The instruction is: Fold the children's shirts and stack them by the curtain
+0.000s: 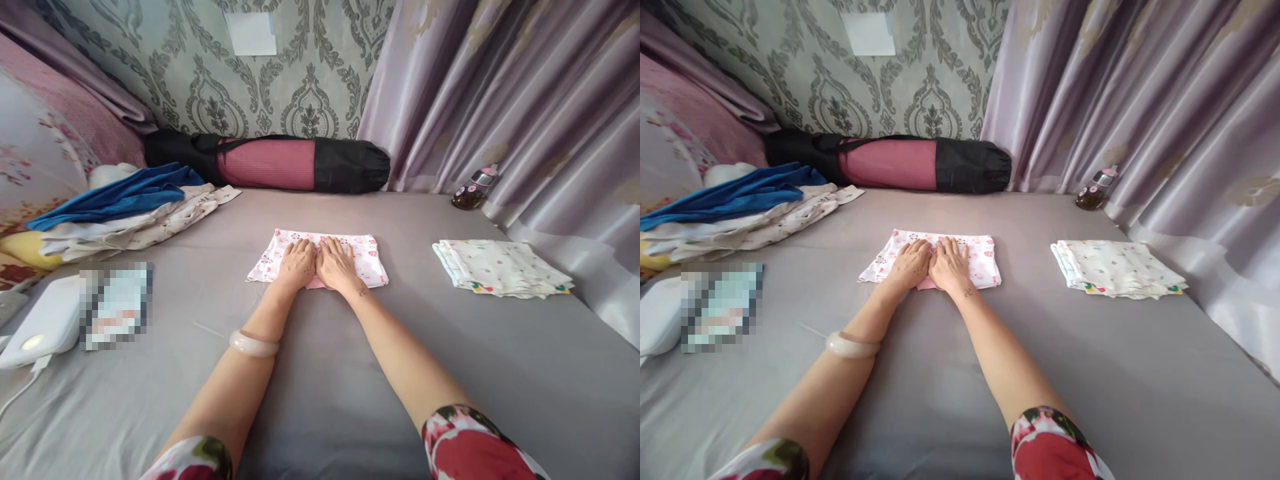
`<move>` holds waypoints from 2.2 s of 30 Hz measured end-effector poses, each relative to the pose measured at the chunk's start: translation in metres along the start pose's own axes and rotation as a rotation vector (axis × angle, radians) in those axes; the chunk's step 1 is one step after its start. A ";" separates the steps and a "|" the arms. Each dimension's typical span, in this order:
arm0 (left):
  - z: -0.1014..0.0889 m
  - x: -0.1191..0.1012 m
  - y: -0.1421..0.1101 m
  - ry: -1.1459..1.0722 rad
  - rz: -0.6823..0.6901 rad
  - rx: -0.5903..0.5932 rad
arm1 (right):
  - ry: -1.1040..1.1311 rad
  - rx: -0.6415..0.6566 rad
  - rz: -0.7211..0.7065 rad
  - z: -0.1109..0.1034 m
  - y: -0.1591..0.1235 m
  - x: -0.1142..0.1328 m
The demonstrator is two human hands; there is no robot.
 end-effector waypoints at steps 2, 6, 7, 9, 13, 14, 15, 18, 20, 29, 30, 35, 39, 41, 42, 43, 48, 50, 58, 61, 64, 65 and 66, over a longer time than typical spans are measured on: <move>-0.001 0.000 0.000 0.003 0.006 0.000 | 0.002 -0.007 -0.001 0.000 0.000 0.000; -0.002 -0.001 0.000 -0.013 0.009 -0.001 | 0.023 0.012 0.001 0.000 0.000 -0.001; -0.003 -0.001 0.000 -0.020 0.008 -0.001 | 0.035 0.024 0.000 0.001 0.001 -0.002; -0.005 -0.001 0.000 -0.035 0.005 -0.008 | 0.059 0.047 -0.001 0.000 0.001 -0.005; -0.011 0.004 0.000 -0.037 -0.043 -0.050 | 0.047 0.029 0.050 -0.009 0.000 -0.021; -0.011 0.006 0.001 -0.030 -0.060 -0.054 | 0.031 0.021 0.069 -0.011 -0.001 -0.026; -0.010 0.008 0.001 -0.022 -0.074 -0.052 | 0.016 0.020 0.082 -0.013 -0.002 -0.030; -0.005 0.011 0.002 0.012 -0.091 -0.012 | -0.010 0.044 0.072 -0.012 -0.003 -0.036; -0.001 0.012 0.002 0.032 -0.086 0.011 | -0.021 0.041 0.051 -0.011 -0.003 -0.035; -0.002 0.011 0.002 0.054 -0.068 0.003 | -0.028 0.017 0.049 -0.010 -0.004 -0.035; -0.003 0.011 0.002 0.051 -0.063 -0.007 | -0.029 0.011 0.047 -0.010 -0.004 -0.034; -0.006 0.013 0.003 0.002 -0.049 -0.029 | -0.027 0.012 0.067 -0.013 -0.005 -0.037; -0.015 0.023 0.003 -0.013 -0.125 -0.071 | -0.033 -0.003 0.155 -0.018 -0.009 -0.051; -0.019 0.031 0.003 -0.002 -0.199 -0.089 | -0.046 -0.020 0.216 -0.020 -0.011 -0.061; -0.020 0.036 0.002 0.005 -0.238 -0.091 | -0.049 -0.023 0.248 -0.020 -0.012 -0.065; -0.020 0.040 0.002 0.012 -0.273 -0.086 | -0.047 -0.021 0.276 -0.020 -0.013 -0.069; -0.011 0.048 0.002 0.040 -0.354 -0.017 | -0.039 -0.002 0.312 -0.014 -0.013 -0.075; -0.010 0.047 0.003 0.044 -0.343 -0.012 | -0.044 -0.007 0.311 -0.014 -0.013 -0.075; -0.012 0.048 0.002 0.012 -0.339 -0.018 | -0.004 -0.075 0.319 -0.018 -0.016 -0.071; -0.013 0.052 0.004 -0.035 -0.378 -0.034 | 0.101 -0.141 0.338 -0.025 -0.016 -0.077; -0.015 0.061 0.005 -0.092 -0.445 -0.043 | 0.376 -0.205 0.439 -0.033 -0.017 -0.101; -0.016 0.065 0.006 -0.103 -0.464 -0.039 | 0.477 -0.214 0.493 -0.035 -0.019 -0.112; -0.018 0.069 0.006 -0.103 -0.479 -0.032 | 0.543 -0.207 0.540 -0.037 -0.021 -0.122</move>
Point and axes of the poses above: each hand's wrist, its own y-axis towards the middle knuckle, its own z-axis out of the palm, x = y × z, the point moved 8 cm from there along y, towards the middle knuckle, and after that the axes turned 9 degrees about -z, right-handed, at the moved point
